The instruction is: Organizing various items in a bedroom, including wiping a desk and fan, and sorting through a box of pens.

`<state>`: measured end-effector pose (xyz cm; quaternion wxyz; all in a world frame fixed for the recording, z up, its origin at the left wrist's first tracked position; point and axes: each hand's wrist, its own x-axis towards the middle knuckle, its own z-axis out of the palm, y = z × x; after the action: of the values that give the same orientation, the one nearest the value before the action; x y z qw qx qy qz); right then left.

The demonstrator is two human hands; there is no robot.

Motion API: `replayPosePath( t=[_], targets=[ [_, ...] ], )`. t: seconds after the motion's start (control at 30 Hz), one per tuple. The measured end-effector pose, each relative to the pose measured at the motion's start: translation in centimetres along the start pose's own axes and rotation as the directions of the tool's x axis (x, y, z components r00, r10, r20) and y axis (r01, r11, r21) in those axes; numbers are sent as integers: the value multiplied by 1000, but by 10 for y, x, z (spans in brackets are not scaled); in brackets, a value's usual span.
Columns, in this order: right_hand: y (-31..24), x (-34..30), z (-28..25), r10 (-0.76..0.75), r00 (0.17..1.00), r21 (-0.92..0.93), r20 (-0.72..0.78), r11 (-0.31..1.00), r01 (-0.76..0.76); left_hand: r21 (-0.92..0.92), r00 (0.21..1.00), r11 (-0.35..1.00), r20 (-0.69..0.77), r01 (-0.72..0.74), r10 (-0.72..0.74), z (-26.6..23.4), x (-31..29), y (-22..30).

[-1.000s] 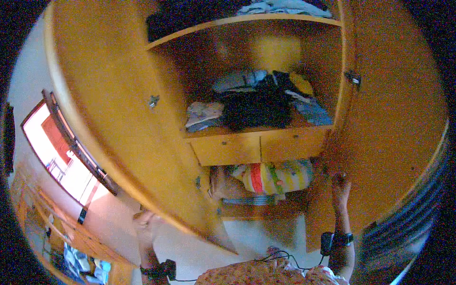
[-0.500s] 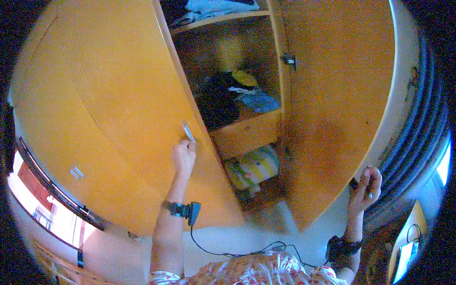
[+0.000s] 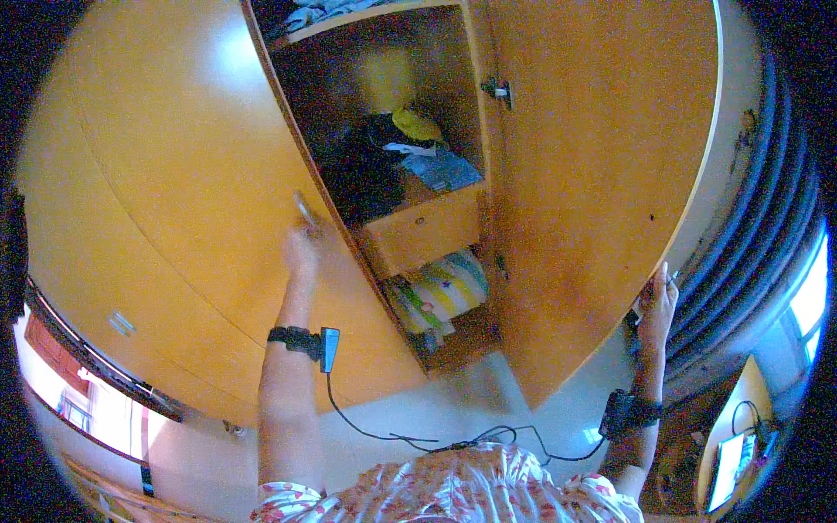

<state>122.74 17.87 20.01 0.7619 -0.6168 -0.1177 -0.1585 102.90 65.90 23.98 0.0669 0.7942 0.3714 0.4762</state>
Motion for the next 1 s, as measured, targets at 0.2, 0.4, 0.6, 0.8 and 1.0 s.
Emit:
replayPosePath(
  t=[0.2, 0.4, 0.6, 0.8, 1.0],
  targets=[
    [-2, -1, 2, 89, 993, 140, 75, 985, -99, 40, 999, 998, -10, -39, 40, 7, 1, -6],
    [-2, -18, 7, 27, 940, 141, 339, 987, -79, -116, 995, 988, -10, -100, 100, 16, 16, -26],
    [13, -33, 49, -84, 826, -58, 557, 989, 139, 20, 988, 988, 11, -154, 154, -9, 11, 19],
    [-41, -73, 189, -233, 401, -91, 886, 761, 643, 37, 992, 992, 45, -121, 119, -13, 12, 9],
    [-15, -90, 299, -468, 376, 59, 800, 684, 727, 102, 994, 994, 104, -39, 28, -20, 11, 24]
  ],
)
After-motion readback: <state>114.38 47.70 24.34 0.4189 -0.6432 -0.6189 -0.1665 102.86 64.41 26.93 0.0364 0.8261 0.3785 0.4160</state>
